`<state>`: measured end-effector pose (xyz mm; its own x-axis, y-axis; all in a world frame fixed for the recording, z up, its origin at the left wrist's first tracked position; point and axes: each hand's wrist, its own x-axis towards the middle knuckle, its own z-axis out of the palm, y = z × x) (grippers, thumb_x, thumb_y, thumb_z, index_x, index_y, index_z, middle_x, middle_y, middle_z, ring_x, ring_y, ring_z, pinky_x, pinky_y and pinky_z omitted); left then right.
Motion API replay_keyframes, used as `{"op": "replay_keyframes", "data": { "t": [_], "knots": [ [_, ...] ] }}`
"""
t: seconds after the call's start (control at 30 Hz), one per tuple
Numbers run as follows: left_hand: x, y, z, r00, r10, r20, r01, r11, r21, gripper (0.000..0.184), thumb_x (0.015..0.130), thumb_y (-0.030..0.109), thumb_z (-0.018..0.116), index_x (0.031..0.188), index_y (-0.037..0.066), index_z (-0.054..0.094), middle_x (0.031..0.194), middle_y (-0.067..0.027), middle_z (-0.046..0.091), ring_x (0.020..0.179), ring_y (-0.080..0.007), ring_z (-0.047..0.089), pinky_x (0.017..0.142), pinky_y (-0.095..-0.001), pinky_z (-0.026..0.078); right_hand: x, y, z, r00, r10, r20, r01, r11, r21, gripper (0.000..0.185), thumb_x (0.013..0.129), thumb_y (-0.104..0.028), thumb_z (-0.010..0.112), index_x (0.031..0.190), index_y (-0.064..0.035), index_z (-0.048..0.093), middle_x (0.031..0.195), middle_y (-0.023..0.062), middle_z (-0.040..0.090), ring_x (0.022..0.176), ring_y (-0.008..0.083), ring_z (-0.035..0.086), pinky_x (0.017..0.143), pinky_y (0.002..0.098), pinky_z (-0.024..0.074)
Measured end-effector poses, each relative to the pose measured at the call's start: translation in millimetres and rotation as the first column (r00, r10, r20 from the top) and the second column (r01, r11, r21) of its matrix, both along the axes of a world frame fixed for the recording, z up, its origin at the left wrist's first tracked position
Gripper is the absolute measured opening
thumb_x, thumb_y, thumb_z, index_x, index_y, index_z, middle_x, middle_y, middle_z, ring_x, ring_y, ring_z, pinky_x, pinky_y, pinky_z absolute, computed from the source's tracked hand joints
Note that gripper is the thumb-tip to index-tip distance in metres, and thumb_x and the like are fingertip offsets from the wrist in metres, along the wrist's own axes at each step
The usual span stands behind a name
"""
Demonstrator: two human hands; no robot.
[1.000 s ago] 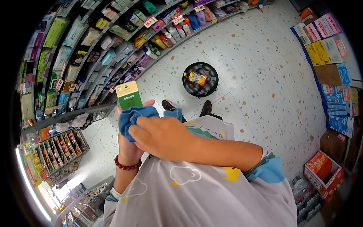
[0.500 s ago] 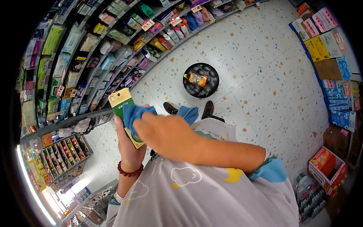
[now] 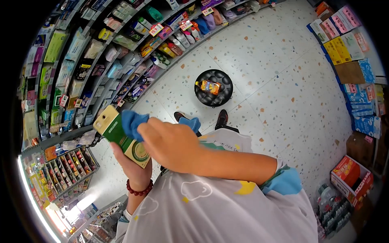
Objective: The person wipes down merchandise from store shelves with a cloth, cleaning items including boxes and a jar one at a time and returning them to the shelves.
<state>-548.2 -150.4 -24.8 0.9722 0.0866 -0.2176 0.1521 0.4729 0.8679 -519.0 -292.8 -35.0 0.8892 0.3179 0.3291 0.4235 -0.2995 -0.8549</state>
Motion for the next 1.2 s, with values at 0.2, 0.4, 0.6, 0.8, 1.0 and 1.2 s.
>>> {"op": "replay_keyframes", "data": {
  "t": [0.2,0.4,0.6,0.8,1.0,1.2],
  "knots": [
    [9.5,25.3,10.7,0.998,-0.042,-0.041,0.051,0.961,0.27,0.072,0.105,0.063,0.023,0.132,0.002,0.049,0.12,-0.0093,0.06,0.113,-0.0206,0.058,0.101,-0.0344,0.044,-22.4,14.2,-8.4,0.98,0.123,0.16,-0.138,0.986,0.089,0.041,0.077,-0.009,0.073,0.113,-0.0077,0.054,0.085,0.0084,0.052,0.063,0.026,0.059,0.051,0.0389,0.046],
    [6.3,9.3,9.1,1.0,0.025,0.0,-0.025,0.999,0.033,0.064,0.105,0.058,0.032,0.132,0.003,0.049,0.122,-0.0084,0.061,0.113,-0.0207,0.058,0.102,-0.0367,0.045,11.3,8.1,5.1,0.929,0.04,0.367,-0.046,0.999,0.007,0.041,0.078,-0.007,0.072,0.114,-0.0045,0.052,0.078,0.0058,0.052,0.061,0.0221,0.058,0.05,0.0363,0.0465],
    [27.5,-6.4,38.7,0.983,0.155,0.094,-0.153,0.988,-0.026,0.055,0.102,0.052,0.042,0.13,0.004,0.049,0.114,-0.0082,0.054,0.104,-0.019,0.055,0.092,-0.0341,0.048,9.2,15.9,8.6,0.977,-0.099,-0.189,0.165,0.913,0.374,0.02,0.097,-0.009,0.062,0.112,-0.0011,0.052,0.09,0.0144,0.065,0.069,0.0313,0.063,0.059,0.0383,0.0495],
    [45.4,-15.2,33.0,0.943,0.24,0.233,-0.236,0.971,-0.046,0.069,0.102,0.049,0.038,0.151,0.0,0.029,0.106,-0.0084,0.052,0.101,-0.0223,0.058,0.089,-0.0373,0.048,-7.5,32.8,10.9,0.859,0.08,-0.506,0.298,0.725,0.621,0.023,0.105,-0.016,0.054,0.118,-0.0013,0.043,0.087,0.0082,0.056,0.073,0.0106,0.053,0.065,0.0293,0.0466],
    [48.4,-3.4,12.0,0.869,0.013,0.495,-0.236,0.89,0.391,0.06,0.101,0.033,0.053,0.145,0.0,0.031,0.121,-0.011,0.048,0.102,-0.0211,0.056,0.093,-0.0375,0.047,-6.8,23.4,17.1,0.758,0.348,-0.552,0.213,0.667,0.713,0.025,0.107,-0.024,0.052,0.12,-0.0042,0.042,0.092,0.0031,0.056,0.074,0.0033,0.05,0.064,0.0195,0.0435],
    [49.2,10.2,9.5,0.933,-0.182,0.309,-0.022,0.831,0.555,0.052,0.106,0.035,0.049,0.145,0.004,0.032,0.126,-0.0129,0.05,0.106,-0.0161,0.052,0.095,-0.0355,0.045,18.9,8.0,14.1,0.466,0.498,-0.731,0.362,0.646,0.672,0.029,0.108,-0.03,0.05,0.124,-0.0065,0.047,0.093,-0.0003,0.059,0.073,0.0026,0.052,0.063,0.0208,0.0454]
  ]
}}
